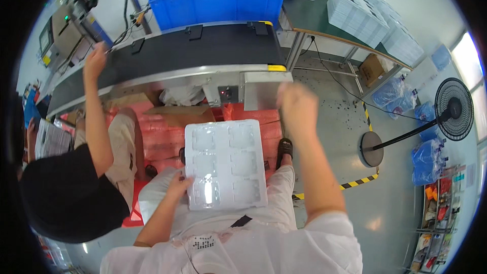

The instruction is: Picking up black plastic components from a conveyor belt and placing them into white plastic sorting trays.

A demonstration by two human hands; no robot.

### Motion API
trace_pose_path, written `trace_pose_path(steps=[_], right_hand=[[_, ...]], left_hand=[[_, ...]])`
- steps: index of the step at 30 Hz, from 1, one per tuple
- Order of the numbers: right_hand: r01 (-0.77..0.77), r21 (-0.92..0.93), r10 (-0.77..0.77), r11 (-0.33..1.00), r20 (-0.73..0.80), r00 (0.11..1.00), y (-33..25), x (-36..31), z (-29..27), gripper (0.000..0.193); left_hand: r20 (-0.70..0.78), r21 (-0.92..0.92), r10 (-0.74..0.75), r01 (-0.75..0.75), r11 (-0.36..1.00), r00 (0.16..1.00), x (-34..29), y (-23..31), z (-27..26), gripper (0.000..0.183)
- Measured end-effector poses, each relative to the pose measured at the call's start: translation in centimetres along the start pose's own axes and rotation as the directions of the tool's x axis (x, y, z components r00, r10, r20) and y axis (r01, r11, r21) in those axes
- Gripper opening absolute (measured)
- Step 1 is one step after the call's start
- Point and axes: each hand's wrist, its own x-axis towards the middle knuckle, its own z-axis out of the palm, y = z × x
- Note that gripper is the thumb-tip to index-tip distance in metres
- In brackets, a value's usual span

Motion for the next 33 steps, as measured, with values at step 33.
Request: trace_pose_path(steps=[33], right_hand=[[0.244, -0.332, 0.103, 0.911, 0.757, 0.646, 15.2, -2.8, 13.1, 0.034]], left_hand=[[-0.033, -0.201, 0.677, -0.669, 0.716, 0.735, 3.9, 29.3, -2.4, 0.019]])
